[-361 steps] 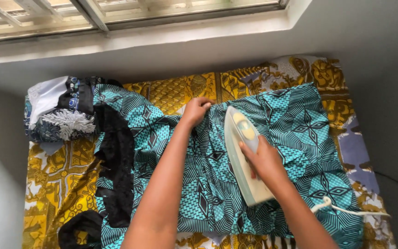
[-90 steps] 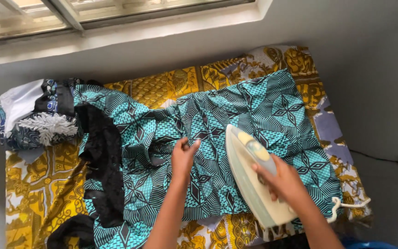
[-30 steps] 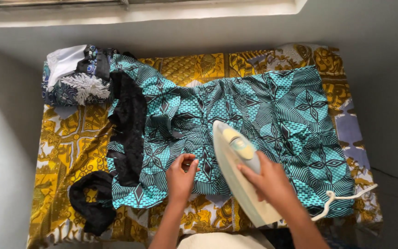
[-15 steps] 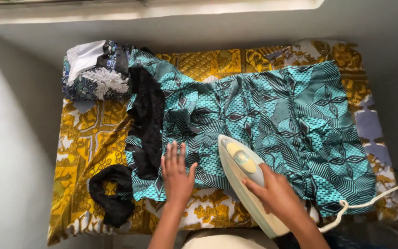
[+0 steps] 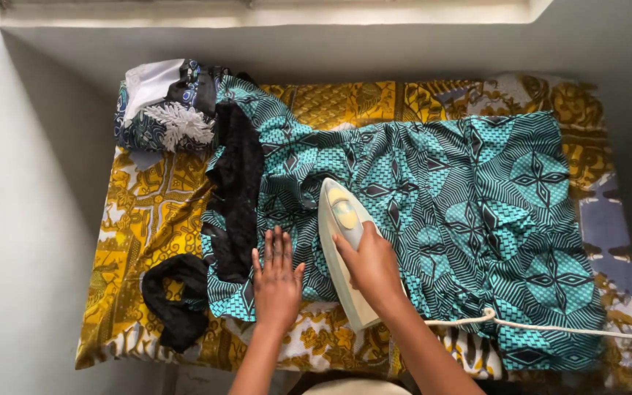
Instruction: Iron and fold a patterned garment.
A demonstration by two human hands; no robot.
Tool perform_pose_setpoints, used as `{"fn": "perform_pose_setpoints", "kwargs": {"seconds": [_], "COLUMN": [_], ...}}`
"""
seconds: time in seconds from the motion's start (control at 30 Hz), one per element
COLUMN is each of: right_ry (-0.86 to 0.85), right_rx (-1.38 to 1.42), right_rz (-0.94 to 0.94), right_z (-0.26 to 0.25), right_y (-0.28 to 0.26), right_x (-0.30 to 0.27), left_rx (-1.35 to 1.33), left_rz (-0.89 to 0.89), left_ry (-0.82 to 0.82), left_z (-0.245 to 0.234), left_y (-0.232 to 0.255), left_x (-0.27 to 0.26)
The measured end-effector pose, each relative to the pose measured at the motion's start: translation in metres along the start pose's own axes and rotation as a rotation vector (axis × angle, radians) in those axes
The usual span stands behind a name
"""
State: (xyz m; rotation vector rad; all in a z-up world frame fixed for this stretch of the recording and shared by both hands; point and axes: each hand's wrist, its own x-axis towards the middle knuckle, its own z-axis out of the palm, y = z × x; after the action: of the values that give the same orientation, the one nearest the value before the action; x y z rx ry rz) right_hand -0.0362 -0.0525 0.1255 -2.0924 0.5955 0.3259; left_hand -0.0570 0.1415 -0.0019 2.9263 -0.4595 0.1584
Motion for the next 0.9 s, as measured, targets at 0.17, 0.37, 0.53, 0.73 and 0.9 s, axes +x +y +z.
{"fn": "perform_pose_setpoints", "kwargs": {"seconds": [0.17, 0.37, 0.53, 0.73, 0.9], "right_ry": [-0.059, -0.127, -0.080, 0.101, 0.047], "right_rx": [-0.027, -0.093, -0.134, -0.060, 0.009], "right_rz": [0.041, 0.131, 0.226, 0.264, 0.268], "right_z": [-0.007, -0.004, 0.004, 0.025, 0.009], "right_y": [0.005, 0.039, 0.048, 0.033, 0.017], "right_x": [-0.017, -0.064, -0.086, -0.055, -0.053], "left_rx": [0.017, 0.019, 0.027, 0.068, 0.089], "left_rz": [-0.026, 0.003, 0.023, 0.063, 0.157], "left_ry": [-0.045, -0.041, -0.133, -0.322, -0.350], "left_z": [0.005, 0.009, 0.002, -0.015, -0.032], "left_y": [0.001, -0.005, -0.010, -0.016, -0.025], "left_x": [0.000, 0.004, 0.013, 0.015, 0.031]}}
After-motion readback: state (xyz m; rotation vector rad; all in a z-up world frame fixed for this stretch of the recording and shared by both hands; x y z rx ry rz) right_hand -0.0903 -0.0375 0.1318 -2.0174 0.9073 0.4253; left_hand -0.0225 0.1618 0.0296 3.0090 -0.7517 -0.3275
